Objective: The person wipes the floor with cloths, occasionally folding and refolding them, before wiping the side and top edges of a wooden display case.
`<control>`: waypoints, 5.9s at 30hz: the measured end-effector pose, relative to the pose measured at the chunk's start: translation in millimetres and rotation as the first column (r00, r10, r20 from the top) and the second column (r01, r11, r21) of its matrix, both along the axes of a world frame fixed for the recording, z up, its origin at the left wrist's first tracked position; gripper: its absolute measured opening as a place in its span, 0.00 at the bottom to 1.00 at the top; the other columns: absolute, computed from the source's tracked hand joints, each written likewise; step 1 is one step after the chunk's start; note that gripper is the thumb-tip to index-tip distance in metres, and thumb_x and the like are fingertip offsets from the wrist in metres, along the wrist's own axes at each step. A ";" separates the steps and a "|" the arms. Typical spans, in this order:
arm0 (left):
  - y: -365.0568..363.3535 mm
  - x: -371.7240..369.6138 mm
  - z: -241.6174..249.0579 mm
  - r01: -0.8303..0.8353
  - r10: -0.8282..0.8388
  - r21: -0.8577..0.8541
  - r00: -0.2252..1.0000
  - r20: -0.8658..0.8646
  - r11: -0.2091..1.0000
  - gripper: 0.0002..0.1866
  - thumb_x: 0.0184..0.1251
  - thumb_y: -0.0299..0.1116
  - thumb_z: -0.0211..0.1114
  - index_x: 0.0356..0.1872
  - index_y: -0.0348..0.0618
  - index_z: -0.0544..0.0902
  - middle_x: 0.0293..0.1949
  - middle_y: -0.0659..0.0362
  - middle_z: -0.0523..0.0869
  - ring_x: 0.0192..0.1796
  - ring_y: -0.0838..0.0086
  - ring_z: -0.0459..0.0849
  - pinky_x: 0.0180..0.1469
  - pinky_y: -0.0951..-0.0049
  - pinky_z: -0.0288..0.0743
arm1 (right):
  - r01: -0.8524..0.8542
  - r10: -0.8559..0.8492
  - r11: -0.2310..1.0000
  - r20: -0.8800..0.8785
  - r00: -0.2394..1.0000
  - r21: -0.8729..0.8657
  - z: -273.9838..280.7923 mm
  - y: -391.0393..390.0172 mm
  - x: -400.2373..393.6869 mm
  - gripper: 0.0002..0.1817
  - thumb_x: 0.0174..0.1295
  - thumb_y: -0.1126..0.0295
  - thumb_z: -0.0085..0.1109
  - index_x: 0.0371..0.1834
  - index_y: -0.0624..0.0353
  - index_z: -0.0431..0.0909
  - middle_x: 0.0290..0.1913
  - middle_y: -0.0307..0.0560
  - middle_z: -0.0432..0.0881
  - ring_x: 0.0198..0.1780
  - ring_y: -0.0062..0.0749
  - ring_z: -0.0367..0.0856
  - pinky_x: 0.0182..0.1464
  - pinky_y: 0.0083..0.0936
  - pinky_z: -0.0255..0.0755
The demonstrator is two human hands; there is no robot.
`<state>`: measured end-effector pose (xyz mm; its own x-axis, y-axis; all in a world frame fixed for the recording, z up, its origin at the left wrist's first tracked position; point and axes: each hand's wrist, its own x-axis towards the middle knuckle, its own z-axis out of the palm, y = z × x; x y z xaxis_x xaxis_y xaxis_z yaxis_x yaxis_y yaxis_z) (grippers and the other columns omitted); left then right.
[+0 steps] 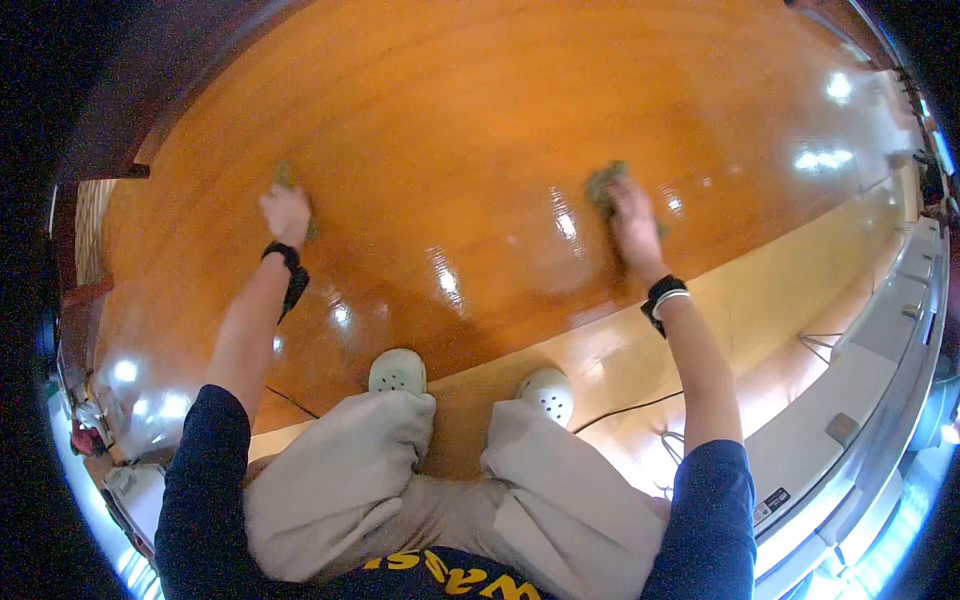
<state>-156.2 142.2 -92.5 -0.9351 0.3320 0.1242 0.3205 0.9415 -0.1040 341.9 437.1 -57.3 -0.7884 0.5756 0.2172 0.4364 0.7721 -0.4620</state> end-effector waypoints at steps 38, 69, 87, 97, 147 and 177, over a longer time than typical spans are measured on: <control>-85.2 -30.9 33.3 -0.075 0.071 0.010 0.966 0.247 0.997 0.30 0.58 0.49 0.57 0.50 0.30 0.67 0.50 0.34 0.70 0.47 0.43 0.78 0.47 0.52 0.75 | 0.370 -0.441 0.880 0.229 0.868 0.297 -32.7 30.3 38.7 0.27 0.55 0.77 0.47 0.61 0.66 0.60 0.63 0.60 0.61 0.64 0.55 0.57 0.67 0.42 0.54; -253.8 -23.1 39.6 -0.024 0.001 0.065 0.943 0.333 0.998 0.24 0.59 0.30 0.54 0.59 0.48 0.65 0.57 0.43 0.67 0.59 0.47 0.68 0.57 0.55 0.69 | 0.270 -0.363 0.902 0.254 0.896 0.337 -26.6 28.2 50.3 0.27 0.55 0.80 0.44 0.62 0.63 0.60 0.63 0.57 0.62 0.65 0.53 0.57 0.68 0.40 0.54; -18.2 169.3 57.7 0.603 -0.815 0.577 0.238 0.528 0.550 0.25 0.52 0.27 0.60 0.56 0.51 0.71 0.50 0.52 0.70 0.54 0.55 0.69 0.57 0.61 0.65 | 0.302 -0.431 0.870 0.302 0.850 0.391 -28.7 28.4 38.9 0.24 0.57 0.79 0.41 0.61 0.62 0.61 0.62 0.56 0.64 0.64 0.52 0.59 0.66 0.41 0.56; -211.0 132.7 88.9 0.886 -0.732 0.223 0.169 0.660 0.406 0.25 0.50 0.28 0.63 0.54 0.55 0.74 0.52 0.57 0.70 0.56 0.61 0.68 0.58 0.61 0.63 | 0.311 -0.445 0.857 0.283 0.850 0.411 -34.2 29.6 39.7 0.25 0.56 0.80 0.41 0.61 0.63 0.62 0.62 0.56 0.64 0.64 0.52 0.59 0.66 0.40 0.56; -321.9 -55.8 84.1 0.603 -0.243 -0.426 0.726 0.643 0.675 0.11 0.61 0.34 0.52 0.42 0.42 0.75 0.37 0.48 0.80 0.42 0.54 0.79 0.45 0.59 0.74 | 0.356 -0.456 0.862 0.244 0.856 0.361 -51.6 33.5 45.8 0.26 0.51 0.78 0.50 0.58 0.67 0.64 0.59 0.60 0.67 0.62 0.55 0.61 0.66 0.43 0.54; -60.1 39.2 72.3 0.857 -0.863 0.225 0.380 0.332 0.464 0.17 0.52 0.24 0.60 0.46 0.48 0.73 0.50 0.55 0.73 0.53 0.57 0.72 0.52 0.61 0.71 | 0.380 -0.418 0.908 0.323 0.849 0.177 -20.9 62.9 52.6 0.26 0.52 0.80 0.46 0.59 0.64 0.65 0.62 0.60 0.65 0.63 0.51 0.62 0.66 0.39 0.55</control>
